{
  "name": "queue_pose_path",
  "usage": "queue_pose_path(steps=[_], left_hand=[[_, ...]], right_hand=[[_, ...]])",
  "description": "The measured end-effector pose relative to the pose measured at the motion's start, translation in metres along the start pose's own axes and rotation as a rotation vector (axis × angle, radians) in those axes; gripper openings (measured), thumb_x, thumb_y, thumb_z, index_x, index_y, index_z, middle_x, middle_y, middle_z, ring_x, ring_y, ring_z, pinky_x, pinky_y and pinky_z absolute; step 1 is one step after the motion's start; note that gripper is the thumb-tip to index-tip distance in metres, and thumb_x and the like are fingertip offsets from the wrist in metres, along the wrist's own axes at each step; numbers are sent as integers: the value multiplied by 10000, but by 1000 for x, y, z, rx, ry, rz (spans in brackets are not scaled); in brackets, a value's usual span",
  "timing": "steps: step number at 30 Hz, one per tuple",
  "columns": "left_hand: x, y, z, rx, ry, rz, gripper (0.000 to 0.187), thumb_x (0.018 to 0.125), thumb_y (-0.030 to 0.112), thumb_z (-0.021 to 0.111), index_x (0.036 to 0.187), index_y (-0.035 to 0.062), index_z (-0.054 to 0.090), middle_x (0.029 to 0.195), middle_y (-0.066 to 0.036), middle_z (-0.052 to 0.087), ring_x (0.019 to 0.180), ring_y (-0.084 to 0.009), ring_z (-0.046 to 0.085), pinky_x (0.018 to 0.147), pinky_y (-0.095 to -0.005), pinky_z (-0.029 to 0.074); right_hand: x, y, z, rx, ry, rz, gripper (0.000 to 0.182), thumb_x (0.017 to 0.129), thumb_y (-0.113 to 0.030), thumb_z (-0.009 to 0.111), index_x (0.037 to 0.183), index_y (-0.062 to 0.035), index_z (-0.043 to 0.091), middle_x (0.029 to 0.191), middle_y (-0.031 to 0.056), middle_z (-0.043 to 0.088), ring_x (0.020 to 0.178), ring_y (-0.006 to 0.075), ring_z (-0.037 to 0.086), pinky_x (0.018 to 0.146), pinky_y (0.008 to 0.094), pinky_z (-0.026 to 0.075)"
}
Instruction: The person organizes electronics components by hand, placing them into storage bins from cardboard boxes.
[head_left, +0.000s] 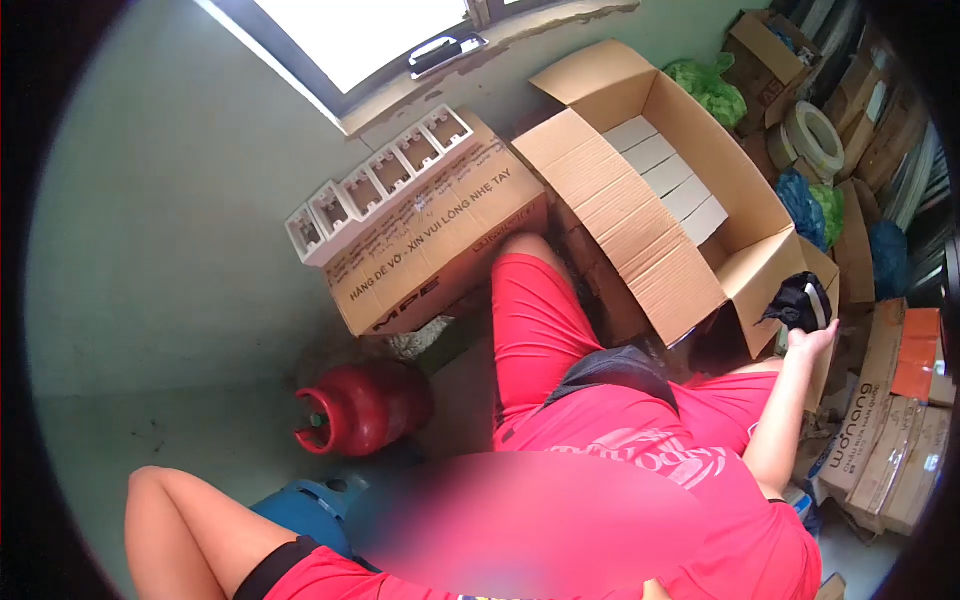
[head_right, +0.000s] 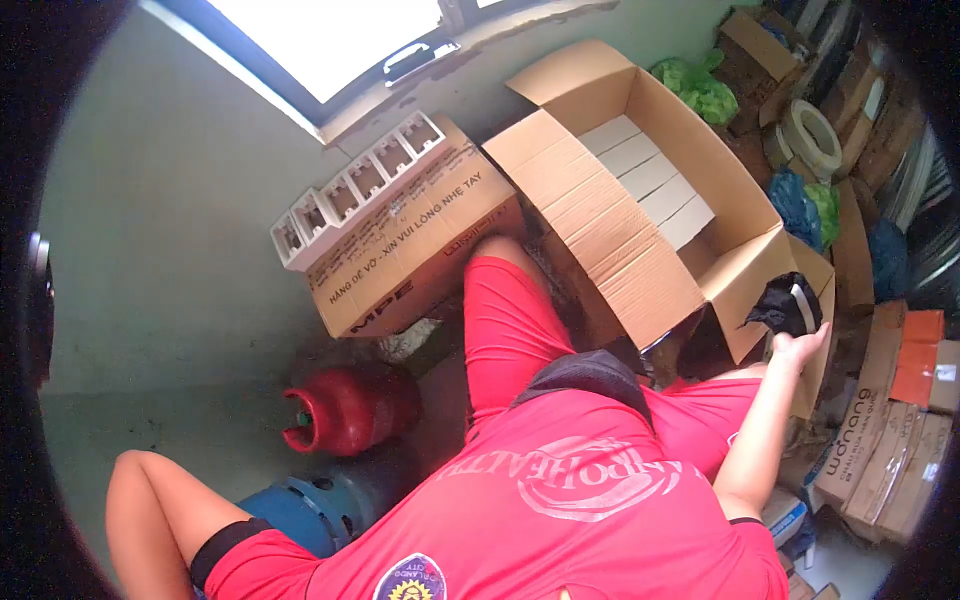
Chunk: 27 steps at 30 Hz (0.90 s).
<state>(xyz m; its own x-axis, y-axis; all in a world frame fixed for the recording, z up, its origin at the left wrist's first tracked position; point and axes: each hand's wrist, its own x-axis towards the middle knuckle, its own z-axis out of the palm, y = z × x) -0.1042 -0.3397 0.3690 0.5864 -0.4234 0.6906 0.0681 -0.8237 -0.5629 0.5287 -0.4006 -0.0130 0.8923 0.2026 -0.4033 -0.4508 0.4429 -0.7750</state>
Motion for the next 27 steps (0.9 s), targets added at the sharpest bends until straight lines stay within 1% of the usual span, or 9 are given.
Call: queue_pose_path(steps=[2,5,6,14,18,19,24,26,27], left_hand=[[-9,-1,3,-22,-6,-39,304,1004,253,481,1134,44,661,1126,-67,729,1032,-157,642,964,-317,453],[-19,-4,8,-54,-13,-91,304,1003,253,486,1140,43,657,1132,-69,725,1040,-159,639,969,-321,451],[-22,-7,10,-67,-21,-103,304,1003,254,488,1143,42,656,1135,-70,724,1042,-160,638,970,-323,450],[-36,-17,25,-116,-52,-173,305,1001,255,500,1160,40,645,1152,-77,714,1062,-166,630,983,-333,445],[-41,-24,33,-138,-52,-189,307,1000,256,507,1169,38,640,1161,-81,709,1072,-168,626,989,-338,442],[-42,-25,36,-140,-43,-192,307,1000,256,508,1171,38,639,1163,-81,708,1075,-169,625,991,-339,441],[-53,-32,45,-163,-14,-206,311,998,258,516,1183,36,633,1174,-86,702,1087,-173,619,999,-345,437],[-55,-37,46,-181,-14,-216,312,998,258,519,1187,35,630,1178,-88,699,1092,-174,617,1002,-348,436],[-54,-39,48,-195,-18,-217,313,998,258,521,1189,35,629,1180,-88,698,1095,-175,616,1003,-349,435]], right_hand=[[10,0,-7,33,94,-46,612,1043,-457,334,1286,24,624,1334,215,628,1265,393,579,1108,537,455],[13,-2,-16,43,61,-53,592,1044,-450,361,1296,22,616,1342,207,626,1256,384,587,1099,530,464],[7,-4,-13,-3,127,-68,584,1047,-446,368,1311,18,605,1351,198,621,1240,382,600,1092,522,473],[16,-4,-24,65,114,-48,545,1046,-431,382,1276,-3,630,1334,174,636,1214,360,618,1067,510,494],[39,0,-40,90,-7,2,528,1038,-427,385,1241,-20,652,1259,164,675,1158,349,649,1045,502,512],[35,1,-36,80,34,-11,531,1033,-439,387,1220,-25,663,1239,158,683,1138,345,657,1030,494,523],[37,7,-34,138,-20,-1,508,1023,-443,429,1198,-33,672,1220,144,689,1091,333,671,1002,478,533],[64,14,-47,83,84,-95,468,1020,-421,466,1214,-45,667,1218,137,687,1086,325,669,984,468,538],[51,14,-50,63,116,-58,476,1021,-425,461,1218,-42,664,1214,140,689,1088,330,667,985,471,538]])
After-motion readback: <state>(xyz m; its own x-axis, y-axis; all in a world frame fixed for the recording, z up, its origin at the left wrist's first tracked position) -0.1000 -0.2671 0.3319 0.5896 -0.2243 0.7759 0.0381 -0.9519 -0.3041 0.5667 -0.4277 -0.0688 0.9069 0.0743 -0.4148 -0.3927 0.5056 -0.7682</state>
